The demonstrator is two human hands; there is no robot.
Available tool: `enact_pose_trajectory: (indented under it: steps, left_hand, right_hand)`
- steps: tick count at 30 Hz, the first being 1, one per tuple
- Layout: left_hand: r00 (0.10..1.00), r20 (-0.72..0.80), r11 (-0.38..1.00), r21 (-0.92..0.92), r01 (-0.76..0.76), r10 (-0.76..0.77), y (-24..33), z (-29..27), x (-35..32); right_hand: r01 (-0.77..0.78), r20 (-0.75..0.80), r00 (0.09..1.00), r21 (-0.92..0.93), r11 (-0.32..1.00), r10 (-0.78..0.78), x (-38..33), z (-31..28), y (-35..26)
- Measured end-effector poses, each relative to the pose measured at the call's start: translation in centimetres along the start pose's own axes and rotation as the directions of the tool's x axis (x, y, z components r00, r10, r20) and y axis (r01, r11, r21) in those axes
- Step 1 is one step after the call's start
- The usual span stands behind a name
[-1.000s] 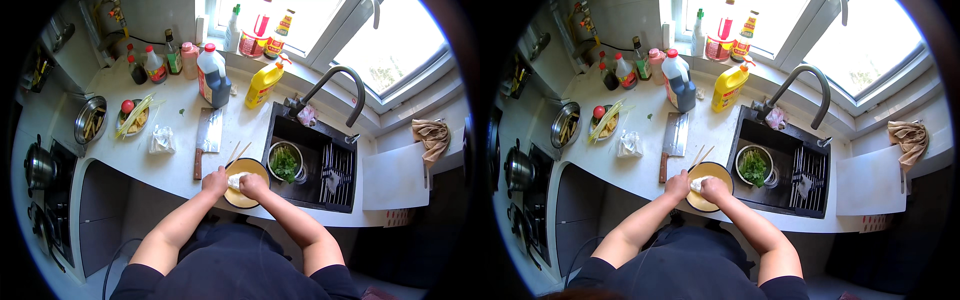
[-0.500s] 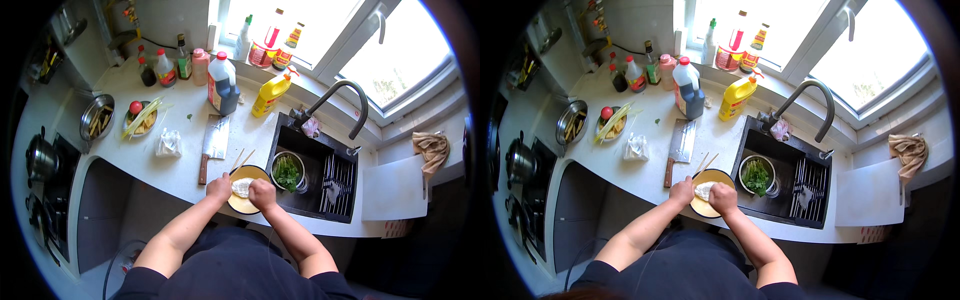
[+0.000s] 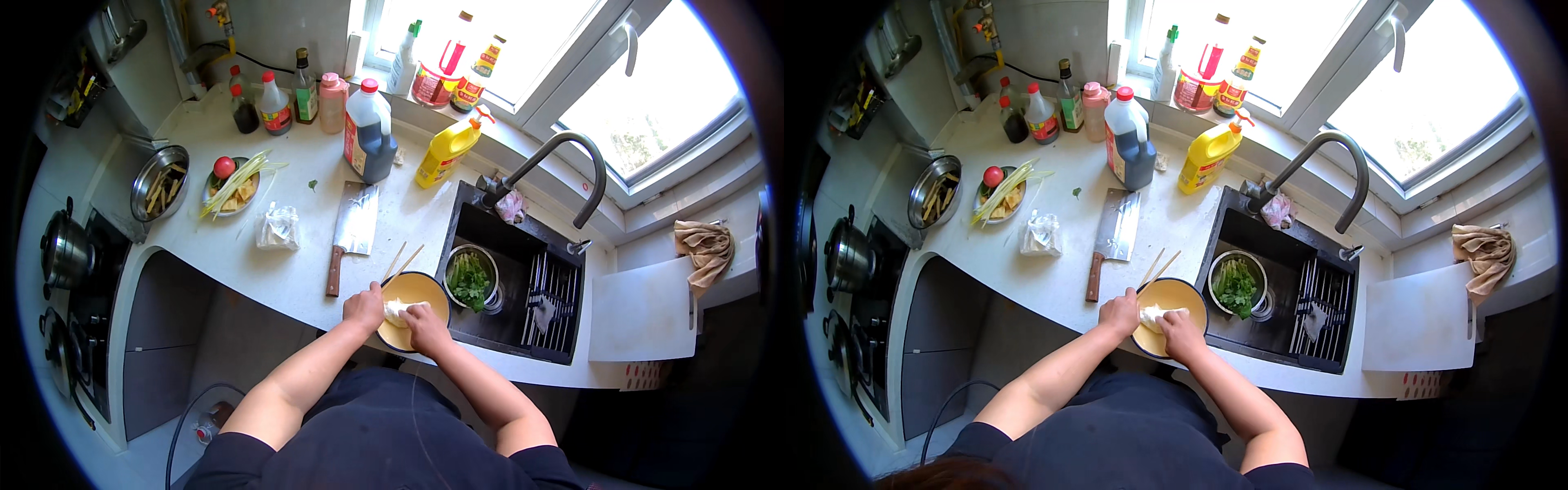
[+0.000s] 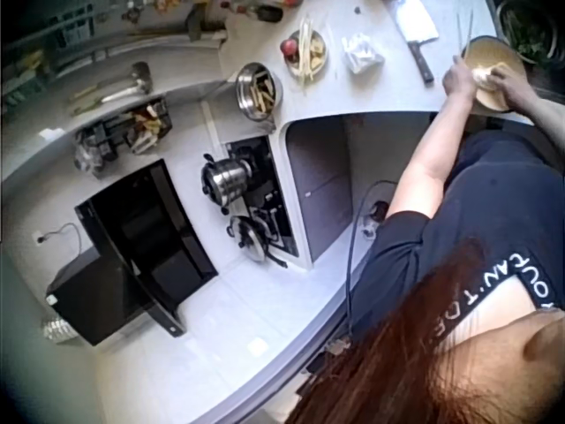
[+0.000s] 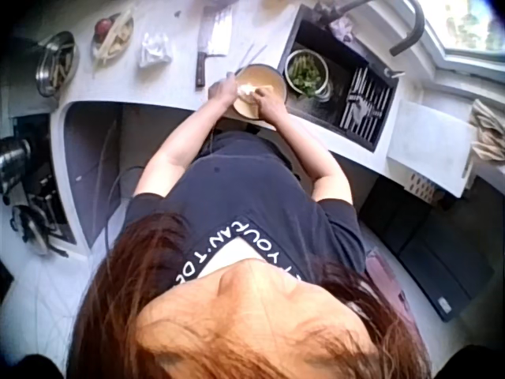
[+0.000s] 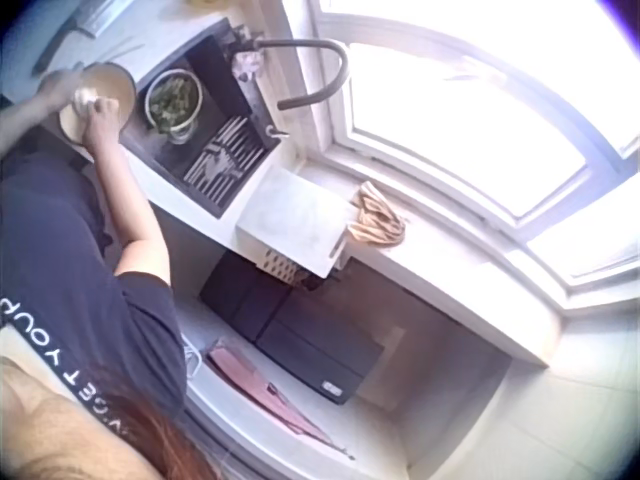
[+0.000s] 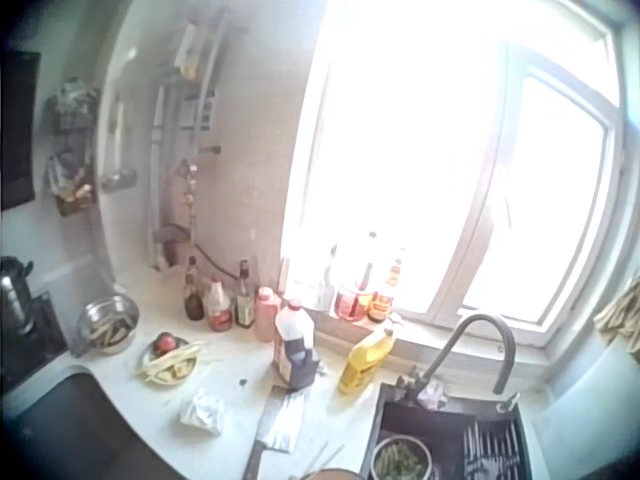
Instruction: The person mixes ingredients in a bowl using a chopstick and then kneads the resulting dough by hand. They pinch off small portions of the dough and roll them into balls before placing them back into the bowl.
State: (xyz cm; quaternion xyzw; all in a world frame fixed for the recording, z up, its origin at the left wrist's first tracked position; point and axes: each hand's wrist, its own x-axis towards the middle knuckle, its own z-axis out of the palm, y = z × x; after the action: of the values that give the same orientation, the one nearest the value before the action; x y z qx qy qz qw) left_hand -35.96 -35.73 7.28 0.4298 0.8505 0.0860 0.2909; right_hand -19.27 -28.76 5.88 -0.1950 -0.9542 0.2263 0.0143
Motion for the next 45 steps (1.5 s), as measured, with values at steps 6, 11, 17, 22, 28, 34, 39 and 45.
enact_pose_trajectory:
  steps: [6,11,17,22,28,34,39,45]
  left_hand:
    - [1.0,0.005,1.0,-0.015,0.0,0.0,-0.4,0.1,-0.2]
    - [1.0,0.013,1.0,-0.002,-0.01,0.01,0.0,-0.1,-0.1]
    - [1.0,0.017,1.0,-0.002,0.002,-0.002,-0.1,0.1,0.0]
    - [1.0,0.003,1.0,-0.001,-0.008,0.008,-0.2,0.3,0.1]
    - [1.0,0.001,1.0,0.012,-0.003,0.003,0.0,0.4,0.3]
    - [1.0,-0.017,1.0,0.006,0.012,-0.012,-0.1,0.7,0.2]
    - [0.999,-0.039,1.0,0.005,0.004,-0.004,-0.4,0.7,0.2]
    - [0.999,-0.049,1.0,-0.001,0.008,-0.008,-0.2,1.1,0.1]
  right_hand:
    - [0.074,-0.339,0.937,-0.032,0.997,-0.081,1.2,-3.1,-1.3]
    - [-0.174,0.061,0.985,0.238,0.956,0.164,4.5,-0.3,0.5]
    - [0.144,0.021,0.987,0.339,0.93,-0.16,0.9,-2.4,0.4]
    - [0.073,-0.219,0.976,0.363,0.929,0.009,-0.5,-4.0,0.4]
    - [-0.362,0.186,0.932,0.424,0.83,0.311,2.9,-2.3,1.0]
    - [-0.28,0.157,0.945,-0.067,0.958,0.287,2.7,2.5,1.4]
    - [-0.308,0.24,0.943,0.356,0.882,0.232,1.6,-0.8,2.3]
    - [-0.459,0.211,0.881,0.605,0.651,0.424,3.0,-1.0,-0.4]
